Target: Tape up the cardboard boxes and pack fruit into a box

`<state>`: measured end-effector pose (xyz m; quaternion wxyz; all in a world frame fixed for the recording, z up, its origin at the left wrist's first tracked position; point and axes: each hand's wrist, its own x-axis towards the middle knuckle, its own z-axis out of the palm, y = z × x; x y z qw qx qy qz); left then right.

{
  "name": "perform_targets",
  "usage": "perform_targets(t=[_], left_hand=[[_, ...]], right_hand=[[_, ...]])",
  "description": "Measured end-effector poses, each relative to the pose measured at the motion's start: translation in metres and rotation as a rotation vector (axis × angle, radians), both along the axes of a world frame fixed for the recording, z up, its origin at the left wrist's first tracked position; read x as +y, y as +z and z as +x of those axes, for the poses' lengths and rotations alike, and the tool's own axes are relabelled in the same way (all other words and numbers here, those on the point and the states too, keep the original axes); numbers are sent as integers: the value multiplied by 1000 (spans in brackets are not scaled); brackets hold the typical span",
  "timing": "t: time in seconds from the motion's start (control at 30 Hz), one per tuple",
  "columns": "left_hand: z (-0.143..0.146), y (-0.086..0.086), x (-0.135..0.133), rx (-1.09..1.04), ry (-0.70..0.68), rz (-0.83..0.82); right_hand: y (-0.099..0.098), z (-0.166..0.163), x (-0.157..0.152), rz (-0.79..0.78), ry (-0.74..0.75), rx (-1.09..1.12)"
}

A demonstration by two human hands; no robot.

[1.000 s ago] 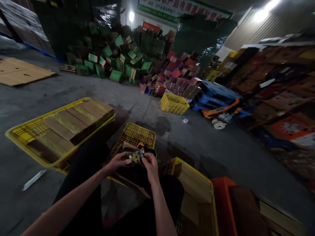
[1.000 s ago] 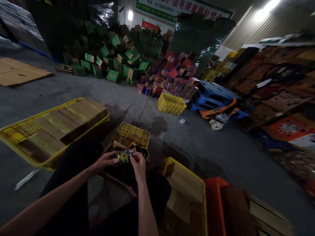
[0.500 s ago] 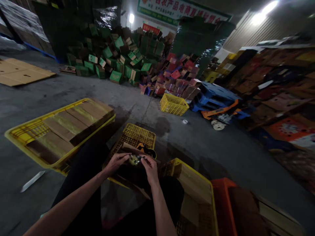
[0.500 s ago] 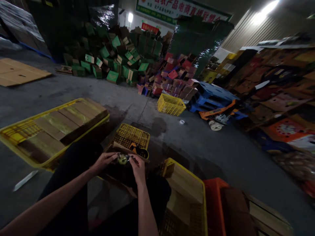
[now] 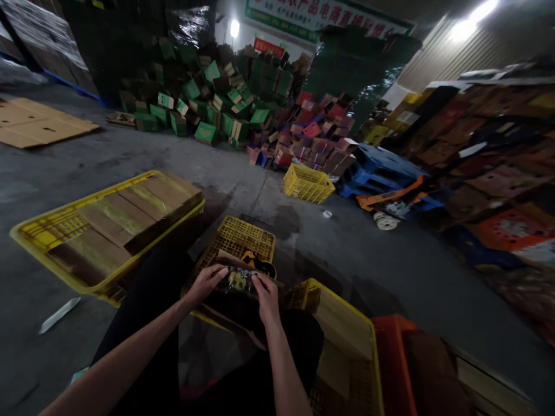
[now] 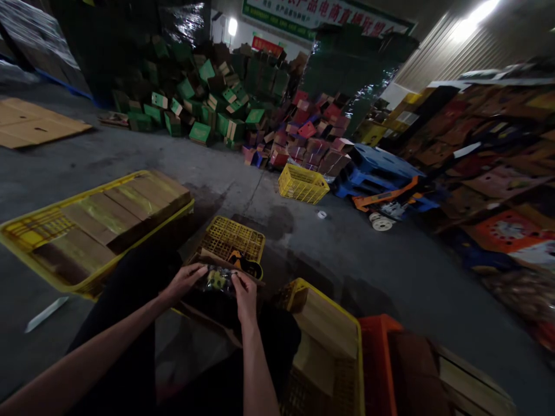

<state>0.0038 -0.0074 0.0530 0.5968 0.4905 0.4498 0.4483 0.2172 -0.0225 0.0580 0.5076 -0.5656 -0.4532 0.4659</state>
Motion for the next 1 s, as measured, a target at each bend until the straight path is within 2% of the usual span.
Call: perform_targets(t=[0.1, 0.2, 0.27, 0.37, 0.5, 0.6, 0.73, 0.83, 1.0], left_hand=[[-1, 3, -3, -126, -82, -54], [-2, 3, -5, -249, -225, -47], [-2, 2, -6, -293, -309, -34], [-3, -1, -6, -304, -361, -41], [-4, -5, -8, -233, -345, -52], [-3, -7, -8, -202, -253, -83], [-2, -7, -6, -136, -117, -118], [-2, -6, -5, -94, -120, -84], [-2, -4, -8, -35, -187, -76]], right_hand=[[-1, 4, -1, -5, -39, -12], [-1, 6, -2, -24, -28, -44], [-2, 6, -2, -23, -23, -72], [-2, 6, -2, -18, -35, -80], [3, 4, -3, 5, -25, 4], [11, 2, -6, -28, 5, 54], [21, -1, -9, -76, 128, 109], [24, -3, -10, -37, 177, 44], [24, -2, -9, -42, 123, -76]])
